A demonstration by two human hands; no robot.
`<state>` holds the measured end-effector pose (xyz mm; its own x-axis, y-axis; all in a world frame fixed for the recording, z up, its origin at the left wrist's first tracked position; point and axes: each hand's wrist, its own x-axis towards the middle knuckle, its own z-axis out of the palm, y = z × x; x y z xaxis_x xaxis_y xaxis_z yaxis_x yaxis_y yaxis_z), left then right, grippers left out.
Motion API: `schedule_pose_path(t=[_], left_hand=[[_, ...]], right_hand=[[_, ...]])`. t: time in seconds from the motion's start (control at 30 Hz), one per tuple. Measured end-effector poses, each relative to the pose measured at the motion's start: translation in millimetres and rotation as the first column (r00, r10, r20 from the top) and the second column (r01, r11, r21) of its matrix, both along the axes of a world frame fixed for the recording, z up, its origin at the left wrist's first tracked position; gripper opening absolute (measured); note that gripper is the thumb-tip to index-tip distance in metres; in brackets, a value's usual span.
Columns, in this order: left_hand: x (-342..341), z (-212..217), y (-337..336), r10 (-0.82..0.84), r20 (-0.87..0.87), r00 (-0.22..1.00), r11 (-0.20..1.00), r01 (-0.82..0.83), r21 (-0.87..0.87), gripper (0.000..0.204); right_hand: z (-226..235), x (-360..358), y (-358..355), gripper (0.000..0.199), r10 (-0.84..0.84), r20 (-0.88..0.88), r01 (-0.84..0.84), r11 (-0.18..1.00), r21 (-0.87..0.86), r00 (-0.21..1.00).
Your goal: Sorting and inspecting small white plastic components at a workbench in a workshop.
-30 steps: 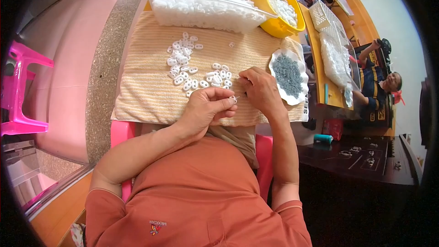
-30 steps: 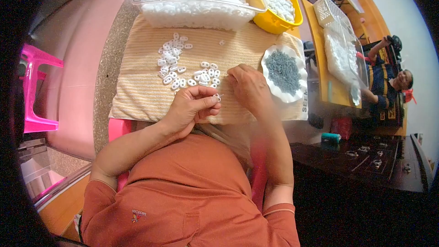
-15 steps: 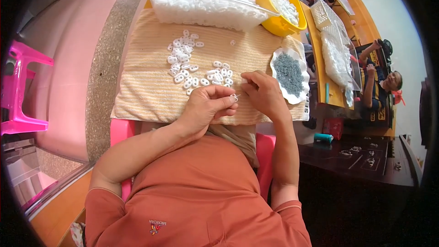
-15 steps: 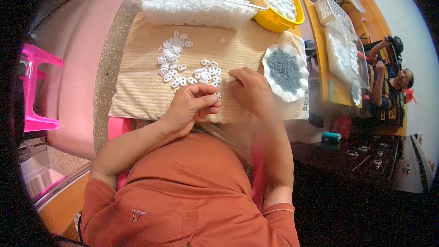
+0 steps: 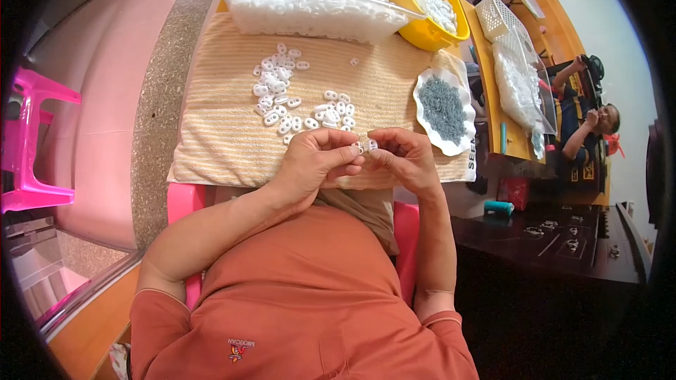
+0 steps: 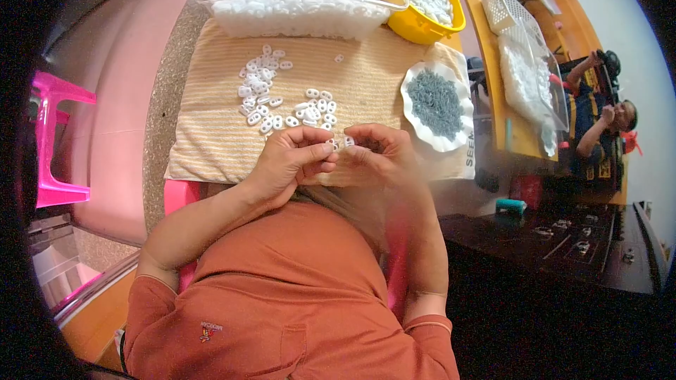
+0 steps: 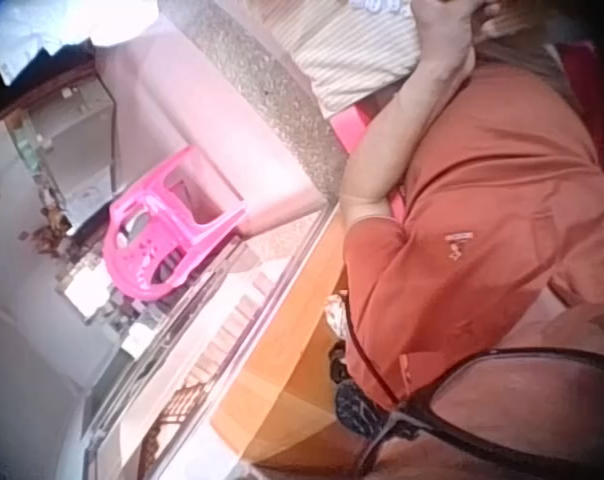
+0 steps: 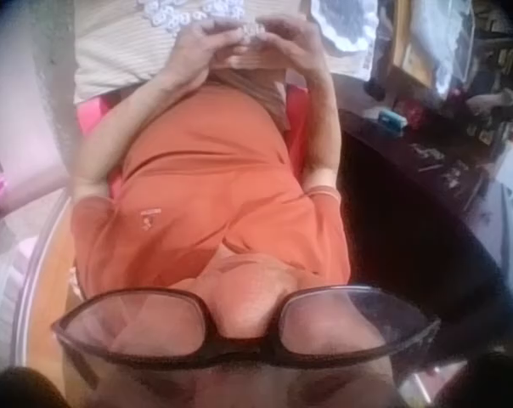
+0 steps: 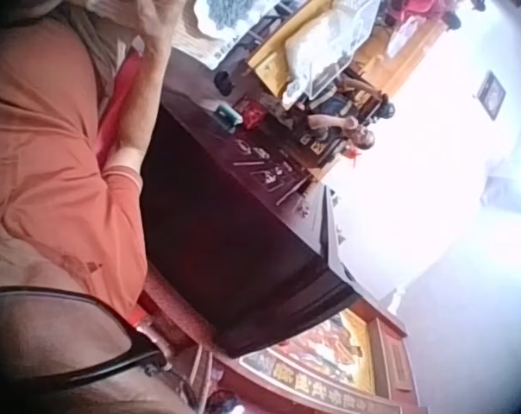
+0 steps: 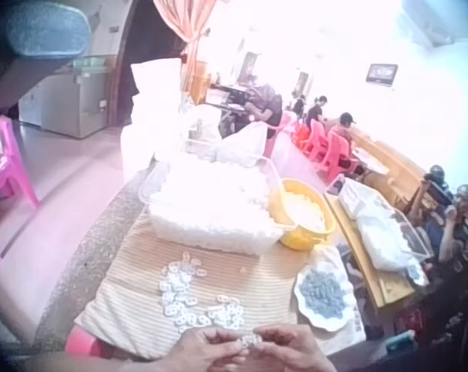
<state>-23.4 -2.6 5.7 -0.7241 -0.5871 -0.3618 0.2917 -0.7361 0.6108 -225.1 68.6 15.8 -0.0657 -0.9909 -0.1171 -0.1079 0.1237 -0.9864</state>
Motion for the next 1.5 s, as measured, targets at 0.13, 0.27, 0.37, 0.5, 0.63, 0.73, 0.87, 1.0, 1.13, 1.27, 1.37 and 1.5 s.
schedule_pose_path(t=[0.13, 0.27, 0.37, 0.5, 0.63, 0.73, 0.87, 1.0, 1.13, 1.27, 1.37, 1.5], left_hand=[[-0.6, -2.3, 0.0, 0.001, -0.009, 1.0, 1.0, -0.001, -0.003, 0.018], [-1.5, -4.4, -0.1, 0.004, -0.014, 1.0, 1.0, -0.005, -0.005, 0.017], [-1.4, -3.7, 0.2, 0.001, -0.015, 1.0, 1.0, -0.001, -0.007, 0.017], [-0.6, -2.5, -0.5, -0.021, -0.01, 1.0, 1.0, 0.021, -0.017, 0.018], [-0.1, -3.3, -0.2, -0.031, -0.018, 0.999, 0.999, 0.031, -0.015, 0.019], [-0.3, -4.7, -0.3, -0.038, -0.009, 0.999, 0.999, 0.038, -0.025, 0.019], [-0.7, -4.9, 0.3, -0.042, 0.002, 0.999, 0.999, 0.042, -0.021, 0.02], [-0.4, -3.7, 0.8, -0.043, 0.007, 0.999, 0.999, 0.043, -0.029, 0.02], [-0.2, -2.0, 0.3, -0.054, 0.016, 0.998, 0.998, 0.054, -0.033, 0.019], [-0.3, -3.1, 0.3, -0.059, 0.021, 0.998, 0.998, 0.06, -0.037, 0.019], [-0.5, -3.9, 0.7, -0.061, 0.017, 0.998, 0.997, 0.061, -0.041, 0.018], [-1.3, -6.4, 1.0, -0.062, 0.008, 0.998, 0.997, 0.062, -0.053, 0.018]], right_hand=[[5.2, 5.3, -0.3, 0.025, -0.019, 0.055, 0.019, 1.0, 0.013, 0.998], [5.7, 6.6, -0.3, 0.026, -0.03, 0.067, 0.03, 1.0, -0.002, 0.997], [4.0, 5.5, 0.5, 0.027, -0.029, 0.068, 0.031, 0.999, -0.029, 0.997], [0.7, 3.8, 1.2, 0.029, -0.032, 0.046, 0.033, 0.999, -0.028, 0.998], [-0.1, 3.2, 2.2, 0.03, -0.026, 0.038, 0.027, 0.999, -0.031, 0.999], [1.6, 6.4, 2.8, 0.03, -0.054, 0.101, 0.058, 0.998, -0.028, 0.993], [4.4, 6.9, 3.5, 0.03, -0.057, 0.084, 0.06, 0.998, -0.03, 0.995], [6.0, 6.8, 4.2, 0.031, -0.053, 0.085, 0.053, 0.999, -0.003, 0.995], [2.4, 4.6, 4.3, 0.031, -0.049, 0.057, 0.05, 0.999, -0.016, 0.997], [4.0, 5.1, 4.1, 0.03, -0.025, 0.054, 0.026, 0.999, -0.021, 0.998], [6.1, 7.0, 4.3, 0.029, -0.023, 0.053, 0.023, 1.0, -0.013, 0.998], [5.8, 6.7, 4.3, 0.029, -0.002, 0.063, 0.003, 1.0, -0.019, 0.998]])
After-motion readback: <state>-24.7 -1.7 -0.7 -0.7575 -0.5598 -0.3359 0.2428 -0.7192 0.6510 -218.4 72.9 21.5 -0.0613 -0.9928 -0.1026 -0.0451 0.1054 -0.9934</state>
